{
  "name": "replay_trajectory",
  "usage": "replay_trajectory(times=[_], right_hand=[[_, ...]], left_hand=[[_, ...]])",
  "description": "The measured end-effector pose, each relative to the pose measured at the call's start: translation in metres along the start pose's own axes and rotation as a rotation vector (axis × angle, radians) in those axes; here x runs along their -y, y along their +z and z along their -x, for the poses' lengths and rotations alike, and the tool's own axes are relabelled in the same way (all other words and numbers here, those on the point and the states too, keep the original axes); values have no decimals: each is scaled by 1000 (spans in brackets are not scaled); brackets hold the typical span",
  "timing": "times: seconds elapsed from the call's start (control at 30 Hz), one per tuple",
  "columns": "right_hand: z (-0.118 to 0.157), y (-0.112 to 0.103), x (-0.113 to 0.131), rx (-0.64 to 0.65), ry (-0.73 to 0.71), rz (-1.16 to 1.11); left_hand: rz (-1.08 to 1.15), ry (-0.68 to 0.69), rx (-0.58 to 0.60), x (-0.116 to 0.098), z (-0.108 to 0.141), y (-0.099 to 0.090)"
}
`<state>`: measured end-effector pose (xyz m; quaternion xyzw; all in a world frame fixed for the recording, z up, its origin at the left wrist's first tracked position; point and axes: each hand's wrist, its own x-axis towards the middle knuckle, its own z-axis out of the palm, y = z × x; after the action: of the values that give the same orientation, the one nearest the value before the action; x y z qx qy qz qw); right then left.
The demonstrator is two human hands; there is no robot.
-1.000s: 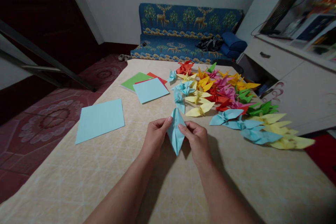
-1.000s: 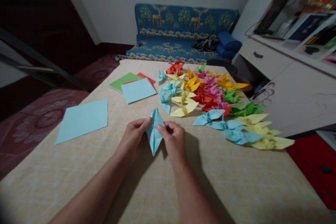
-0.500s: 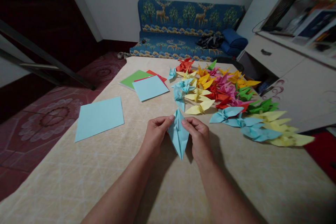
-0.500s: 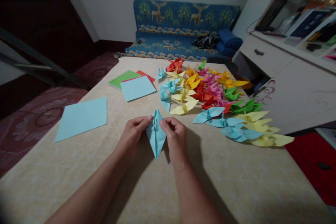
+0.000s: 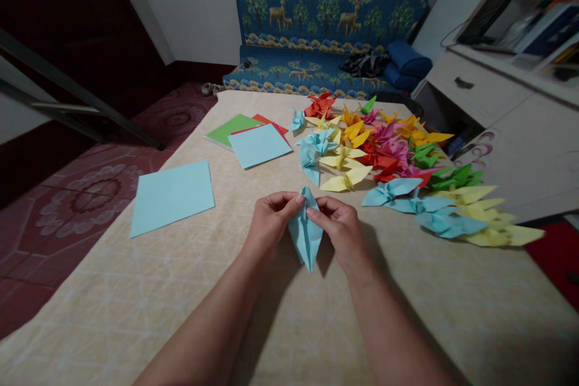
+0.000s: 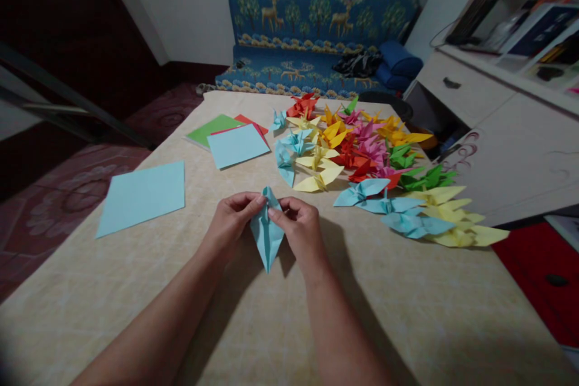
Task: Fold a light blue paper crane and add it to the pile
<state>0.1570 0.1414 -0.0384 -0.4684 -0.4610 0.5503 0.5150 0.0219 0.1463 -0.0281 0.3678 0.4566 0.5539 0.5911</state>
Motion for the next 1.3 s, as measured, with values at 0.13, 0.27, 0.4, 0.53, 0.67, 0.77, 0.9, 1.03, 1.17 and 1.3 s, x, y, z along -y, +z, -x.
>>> replay_trajectory(times=[0.13,0.27,0.4,0.53,0.67,0.77,0.9,1.03,1.17,1.3], right_hand=[[0,-2,0,-154,-112,3],[-2,-4,-1,-301,-171,-15],[-4,-4,-2,-331,-114,-84],[-3,-1,-1,-216,16,-208],[-1,2,-1,-138,96,-235],[-2,2,-3,-117,120,-206],[-2,0,-4,-146,132,-191],[-2,3,-4,-211,131,-229],[-1,5,-4,-206,115,-231],[-2,1,-6,-307,-118,4]], left_hand=[[-88,106,55,-4,-1,-1],[-145,25,133,-3,-1,-2],[-82,-84,108,0,0,0],[1,-120,42,-2,0,1],[60,-139,6,0,-1,-1],[90,-160,14,2,-2,-3],[129,-191,42,2,-2,-4],[115,-172,125,2,-1,-4],[-7,-132,155,5,-2,-3],[1,-159,99,5,-4,-4]])
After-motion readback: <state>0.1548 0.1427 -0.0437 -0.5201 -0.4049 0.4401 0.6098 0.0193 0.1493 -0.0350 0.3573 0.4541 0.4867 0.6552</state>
